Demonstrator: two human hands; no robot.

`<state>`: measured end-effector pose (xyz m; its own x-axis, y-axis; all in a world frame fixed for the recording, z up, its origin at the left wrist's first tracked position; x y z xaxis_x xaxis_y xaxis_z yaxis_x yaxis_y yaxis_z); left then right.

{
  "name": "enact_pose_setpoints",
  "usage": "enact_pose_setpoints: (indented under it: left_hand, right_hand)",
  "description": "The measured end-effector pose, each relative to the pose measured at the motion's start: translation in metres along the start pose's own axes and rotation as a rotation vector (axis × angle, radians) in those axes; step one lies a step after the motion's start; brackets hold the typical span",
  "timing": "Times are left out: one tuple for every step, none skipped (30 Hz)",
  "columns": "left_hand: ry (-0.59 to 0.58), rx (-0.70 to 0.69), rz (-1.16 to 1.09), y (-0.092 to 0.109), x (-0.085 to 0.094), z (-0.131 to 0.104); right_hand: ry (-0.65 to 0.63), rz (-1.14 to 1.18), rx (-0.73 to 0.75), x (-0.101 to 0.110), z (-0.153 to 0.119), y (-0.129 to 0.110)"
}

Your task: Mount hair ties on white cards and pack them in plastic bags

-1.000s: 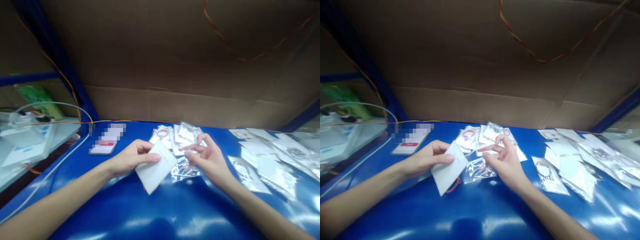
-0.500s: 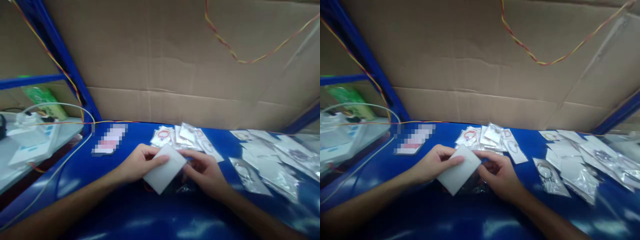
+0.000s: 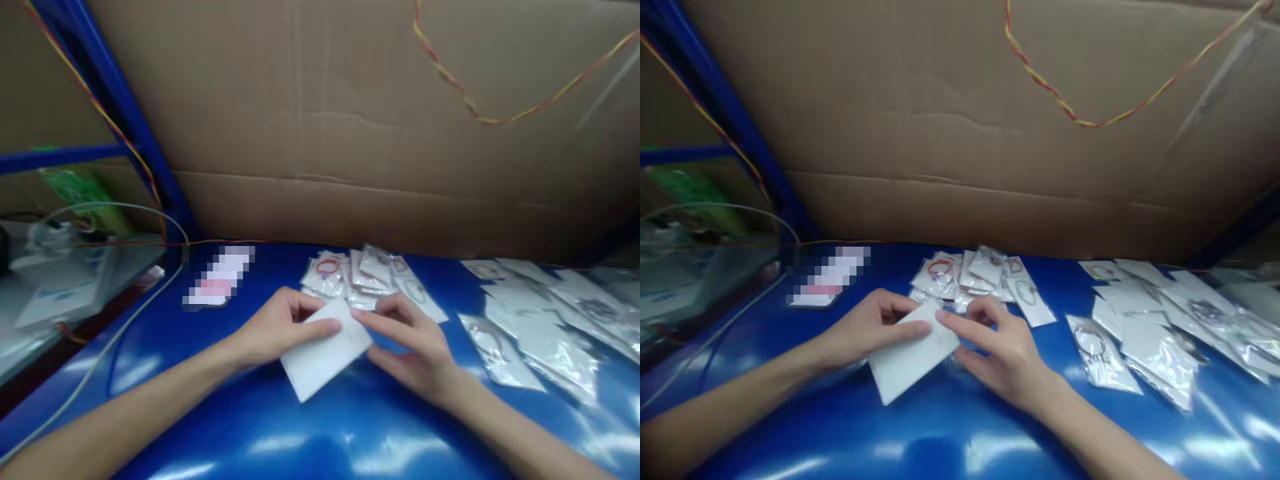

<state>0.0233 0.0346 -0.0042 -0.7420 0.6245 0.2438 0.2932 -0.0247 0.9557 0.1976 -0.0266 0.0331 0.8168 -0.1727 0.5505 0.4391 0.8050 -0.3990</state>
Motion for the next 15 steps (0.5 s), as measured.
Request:
enact_pose_setpoints:
  left_hand:
    - [-0.010,0.000,0.005,0.000,-0.001,0.000]
    - [-0.016,0.001,0.005,-0.001,-0.001,0.000]
    - [-0.014,0.002,-0.003,-0.001,-0.001,0.000]
    - [-0.002,0.001,-0.020,-0.001,-0.001,0.000]
    - [0.024,-0.003,-0.040,0.000,0.000,0.001]
    - [0.065,-0.009,-0.061,0.000,0.003,0.001]
    - [0.117,-0.017,-0.080,0.000,0.006,0.002]
    - [0.170,-0.021,-0.095,0.000,0.010,0.002]
    - [0.225,-0.023,-0.105,-0.001,0.014,0.003]
    - [0.276,-0.024,-0.106,-0.002,0.018,0.003]
    - [0.320,-0.029,-0.099,-0.002,0.021,0.003]
    - [0.354,-0.043,-0.089,-0.002,0.024,0.003]
    - [0.369,-0.061,-0.081,-0.002,0.026,0.003]
    - [0.372,-0.080,-0.082,-0.001,0.026,0.003]
    - [0.372,-0.098,-0.089,-0.001,0.026,0.003]
  right_hand:
    - [-0.021,-0.044,0.044,0.000,-0.001,-0.003]
    - [-0.044,-0.066,0.070,-0.001,-0.001,-0.005]
    - [-0.064,-0.063,0.086,-0.001,-0.001,-0.006]
    - [-0.075,-0.036,0.092,-0.001,-0.001,-0.008]
    - [-0.075,0.014,0.080,-0.001,-0.001,-0.008]
    - [-0.060,0.073,0.053,0.000,0.000,-0.007]
    - [-0.038,0.134,0.018,0.002,0.001,-0.005]
    - [-0.018,0.191,-0.022,0.003,0.003,-0.003]
    - [0.000,0.236,-0.072,0.004,0.004,-0.001]
    - [0.023,0.268,-0.128,0.006,0.004,0.003]
    - [0.048,0.291,-0.185,0.009,0.005,0.007]
    - [0.070,0.310,-0.247,0.011,0.005,0.011]
    - [0.092,0.337,-0.313,0.014,0.004,0.016]
    - [0.112,0.381,-0.380,0.016,0.002,0.021]
    - [0.124,0.437,-0.445,0.017,0.001,0.026]
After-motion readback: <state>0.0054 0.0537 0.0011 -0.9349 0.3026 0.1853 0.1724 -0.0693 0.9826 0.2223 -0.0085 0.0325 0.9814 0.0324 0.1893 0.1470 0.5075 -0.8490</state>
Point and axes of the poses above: each hand's wrist, its own z-axis towards the middle knuckle, its own x-axis out of the back of the hand, y = z × x, the point moved 7 cm from there along z, towards the middle knuckle, and after that the axes turned 6 degrees about z, right-handed, at the moved point
